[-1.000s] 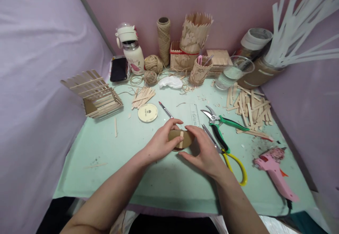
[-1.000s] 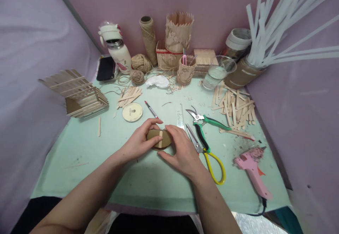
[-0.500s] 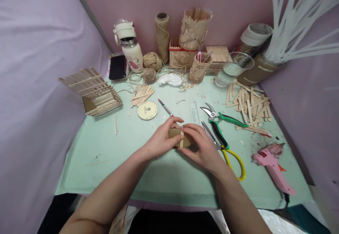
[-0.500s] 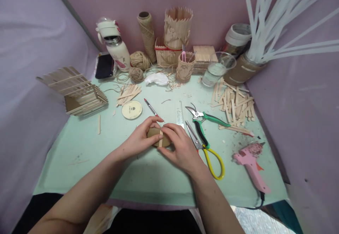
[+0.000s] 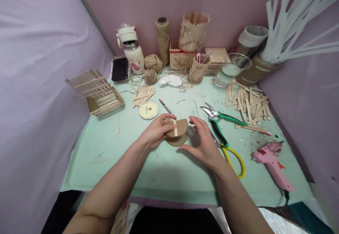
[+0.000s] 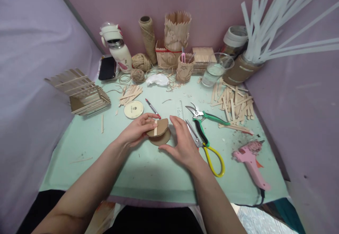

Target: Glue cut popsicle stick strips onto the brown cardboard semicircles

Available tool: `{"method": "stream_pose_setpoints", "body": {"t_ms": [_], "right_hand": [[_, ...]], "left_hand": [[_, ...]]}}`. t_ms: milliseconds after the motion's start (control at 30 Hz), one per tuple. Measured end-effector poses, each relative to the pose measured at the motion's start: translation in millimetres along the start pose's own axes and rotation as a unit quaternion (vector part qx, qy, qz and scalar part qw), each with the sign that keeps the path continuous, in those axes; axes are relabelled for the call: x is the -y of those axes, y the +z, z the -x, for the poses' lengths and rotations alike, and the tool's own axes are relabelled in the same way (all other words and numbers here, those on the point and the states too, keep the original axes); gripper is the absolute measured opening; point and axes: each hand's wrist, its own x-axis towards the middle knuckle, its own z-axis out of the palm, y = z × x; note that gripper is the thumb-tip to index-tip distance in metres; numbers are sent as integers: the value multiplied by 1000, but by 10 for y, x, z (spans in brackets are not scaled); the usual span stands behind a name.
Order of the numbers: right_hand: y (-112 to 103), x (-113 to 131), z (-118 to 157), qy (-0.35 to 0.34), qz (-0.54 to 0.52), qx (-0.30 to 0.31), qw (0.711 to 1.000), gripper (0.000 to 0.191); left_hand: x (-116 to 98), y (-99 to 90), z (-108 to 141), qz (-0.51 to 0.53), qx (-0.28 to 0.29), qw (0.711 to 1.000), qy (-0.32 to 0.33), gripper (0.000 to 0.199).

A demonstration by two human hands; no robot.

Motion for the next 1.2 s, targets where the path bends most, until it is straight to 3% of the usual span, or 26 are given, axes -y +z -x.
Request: {"method": "stream_pose_setpoints", "body": {"t_ms": [67, 233, 433, 567, 667, 767, 933, 1200], "right_hand": [[-3, 6, -8, -7, -7, -34, 999, 80], [-31, 51, -17, -2, -40, -111, 993, 16], [-46, 70, 0, 52, -63, -123, 989, 28], [-22, 80, -15, 111, -101, -114, 982, 11], [3, 101, -25, 181, -159, -80, 967, 23], [30, 129, -25, 224, -194, -42, 954, 22], [66, 161, -26, 266, -274, -4, 924, 21], [66, 187, -41, 285, -298, -7, 911, 31]], "left_hand": [[-5, -14, -10, 34, -1, 999, -15, 46], [1, -33, -28, 70, -10, 997, -20, 44], [30, 0, -43, 50, -44, 998, 14, 37], [78, 69, -12, -45, -80, 985, 148, 36], [134, 111, 25, -129, -74, 959, 240, 35], [203, 128, 46, -177, -62, 942, 279, 35], [264, 139, 48, -208, -49, 930, 301, 35], [223, 196, 95, -187, -26, 942, 278, 36]]}}
